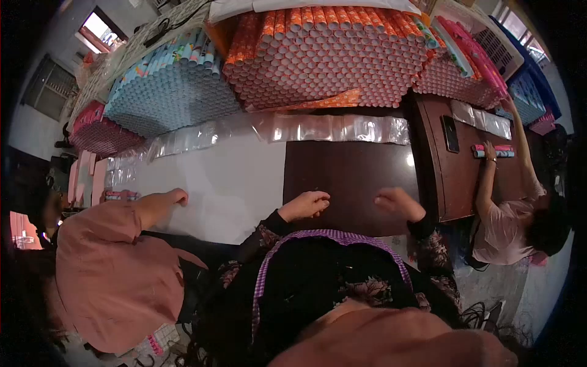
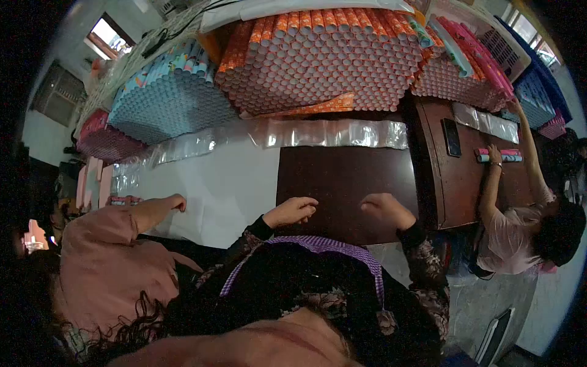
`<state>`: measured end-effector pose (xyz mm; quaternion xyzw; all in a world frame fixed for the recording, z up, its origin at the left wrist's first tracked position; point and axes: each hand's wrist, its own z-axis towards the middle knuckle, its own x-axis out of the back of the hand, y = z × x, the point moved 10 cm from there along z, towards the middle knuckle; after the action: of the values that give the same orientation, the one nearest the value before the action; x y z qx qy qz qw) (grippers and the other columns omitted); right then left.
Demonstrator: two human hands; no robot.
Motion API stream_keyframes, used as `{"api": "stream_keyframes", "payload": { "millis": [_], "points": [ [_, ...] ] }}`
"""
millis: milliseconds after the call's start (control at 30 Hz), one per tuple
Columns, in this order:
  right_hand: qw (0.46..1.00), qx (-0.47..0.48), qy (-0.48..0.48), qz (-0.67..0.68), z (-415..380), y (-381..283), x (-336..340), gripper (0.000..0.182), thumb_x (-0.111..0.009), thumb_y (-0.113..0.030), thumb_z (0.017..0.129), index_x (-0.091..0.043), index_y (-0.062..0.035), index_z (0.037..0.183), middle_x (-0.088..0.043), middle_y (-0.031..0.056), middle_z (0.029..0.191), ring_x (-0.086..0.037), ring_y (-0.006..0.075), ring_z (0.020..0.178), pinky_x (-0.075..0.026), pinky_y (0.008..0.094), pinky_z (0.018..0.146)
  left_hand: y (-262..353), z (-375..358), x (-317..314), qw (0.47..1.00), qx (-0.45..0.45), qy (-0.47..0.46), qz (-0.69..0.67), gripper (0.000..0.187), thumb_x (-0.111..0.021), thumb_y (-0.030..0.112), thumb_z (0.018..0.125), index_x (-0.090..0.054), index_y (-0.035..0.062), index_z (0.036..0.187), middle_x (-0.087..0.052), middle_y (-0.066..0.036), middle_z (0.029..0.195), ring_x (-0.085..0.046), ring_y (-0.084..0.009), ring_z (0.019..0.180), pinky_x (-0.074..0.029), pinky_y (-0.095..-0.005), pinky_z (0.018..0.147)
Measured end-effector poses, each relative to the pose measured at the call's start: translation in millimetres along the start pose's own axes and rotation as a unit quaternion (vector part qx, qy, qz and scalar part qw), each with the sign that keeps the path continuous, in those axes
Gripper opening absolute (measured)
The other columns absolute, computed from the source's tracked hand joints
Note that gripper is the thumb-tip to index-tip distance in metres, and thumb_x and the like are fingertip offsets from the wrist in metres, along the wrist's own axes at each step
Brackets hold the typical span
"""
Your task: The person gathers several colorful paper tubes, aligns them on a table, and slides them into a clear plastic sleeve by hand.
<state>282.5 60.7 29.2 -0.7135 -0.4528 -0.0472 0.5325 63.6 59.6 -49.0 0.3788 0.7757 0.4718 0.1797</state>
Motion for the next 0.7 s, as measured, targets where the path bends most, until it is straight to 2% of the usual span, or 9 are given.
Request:
{"api": "stream_keyframes", "payload": {
  "millis": [67, 100, 167, 200, 267, 400, 467, 500, 700],
  "points": [
    [0.998, -0.06, 0.009, 0.002, -6, -3, 33, 0.026, -0.062, -0.023, 0.095, -0.067, -0.0022, 0.109, -0.071, 0.0104, 0.095, -0.064, 0.0216, 0.075, -0.051, 0.0351, 0.066, 8, 1, 7, 0.999, -0.014, 0.043, -0.012, 0.044, -0.056, 0.027, 0.096, -0.053, -0.001, 0.13, -0.062, -0.005, 0.091, -0.06, -0.0124, 0.073, -0.051, -0.0272, 0.065],
    [0.997, 0.036, 0.02, 0.062, 11, -30, 8, 0.024, -0.062, -0.021, 0.094, -0.066, -0.0008, 0.106, -0.07, 0.0117, 0.091, -0.064, 0.0234, 0.073, -0.05, 0.0368, 0.065, -9, -39, 31, 0.999, 0.024, 0.037, 0.023, 0.044, -0.056, 0.027, 0.096, -0.053, -0.001, 0.13, -0.062, -0.005, 0.091, -0.06, -0.0124, 0.073, -0.051, -0.0272, 0.065],
    [0.993, 0.106, 0.058, -0.004, 1, -42, 46, 0.024, -0.063, -0.021, 0.093, -0.066, 0.0, 0.105, -0.068, 0.0149, 0.089, -0.065, 0.0267, 0.076, -0.05, 0.0378, 0.067, -11, -31, 35, 0.996, 0.018, 0.082, 0.011, 0.044, -0.056, 0.026, 0.096, -0.053, -0.002, 0.13, -0.062, -0.005, 0.089, -0.06, -0.0123, 0.073, -0.051, -0.0268, 0.065],
    [0.995, 0.085, 0.053, -0.016, -10, -58, 70, 0.025, -0.062, -0.02, 0.093, -0.065, 0.0007, 0.106, -0.067, 0.0174, 0.09, -0.065, 0.0294, 0.079, -0.051, 0.0372, 0.069, -16, -18, 31, 0.996, 0.016, 0.085, -0.004, 0.044, -0.057, 0.026, 0.096, -0.053, -0.0023, 0.129, -0.063, -0.006, 0.088, -0.061, -0.0122, 0.073, -0.051, -0.0271, 0.065],
    [0.989, 0.134, 0.034, -0.05, -7, -55, 84, 0.027, -0.062, -0.022, 0.093, -0.065, 0.0013, 0.108, -0.068, 0.0164, 0.092, -0.066, 0.0279, 0.082, -0.051, 0.0374, 0.072, -24, -25, 34, 0.996, 0.027, 0.08, 0.011, 0.044, -0.057, 0.027, 0.096, -0.053, -0.0025, 0.129, -0.063, -0.006, 0.088, -0.061, -0.0125, 0.072, -0.051, -0.0275, 0.065],
    [0.998, 0.033, 0.003, 0.056, -8, -23, 140, 0.031, -0.058, -0.029, 0.097, -0.064, -0.0022, 0.111, -0.067, 0.0035, 0.092, -0.063, 0.0118, 0.083, -0.051, 0.0296, 0.067, -38, -22, 27, 0.996, 0.046, 0.071, 0.039, 0.045, -0.056, 0.026, 0.097, -0.051, -0.0032, 0.131, -0.064, -0.007, 0.091, -0.061, -0.0141, 0.075, -0.051, -0.0295, 0.067],
    [0.997, 0.034, 0.039, 0.057, -15, -24, 174, 0.031, -0.056, -0.029, 0.098, -0.064, -0.0019, 0.11, -0.066, 0.004, 0.088, -0.062, 0.0109, 0.079, -0.051, 0.0278, 0.065, -49, -16, 19, 0.994, 0.046, 0.049, 0.083, 0.046, -0.055, 0.026, 0.099, -0.049, -0.0036, 0.134, -0.063, -0.008, 0.097, -0.059, -0.0147, 0.078, -0.051, -0.0303, 0.069],
    [0.994, 0.009, 0.055, 0.094, -15, -11, 189, 0.026, -0.056, -0.021, 0.097, -0.064, -0.0004, 0.109, -0.064, 0.0007, 0.086, -0.063, 0.0098, 0.077, -0.051, 0.0257, 0.06, -57, -10, 14, 0.991, 0.041, 0.04, 0.117, 0.047, -0.055, 0.026, 0.099, -0.049, -0.0032, 0.134, -0.064, -0.009, 0.099, -0.06, -0.0157, 0.08, -0.052, -0.031, 0.071],
    [0.982, -0.02, 0.19, 0.004, -27, 6, 275, 0.029, -0.055, -0.024, 0.098, -0.065, 0.0021, 0.104, -0.069, 0.0093, 0.088, -0.065, 0.0152, 0.073, -0.053, 0.0285, 0.061, -57, 6, -31, 0.974, 0.098, -0.035, 0.203, 0.053, -0.054, 0.038, 0.098, -0.05, 0.0035, 0.138, -0.063, -0.018, 0.122, -0.061, -0.028, 0.109, -0.049, -0.0365, 0.09]
  ]
}}
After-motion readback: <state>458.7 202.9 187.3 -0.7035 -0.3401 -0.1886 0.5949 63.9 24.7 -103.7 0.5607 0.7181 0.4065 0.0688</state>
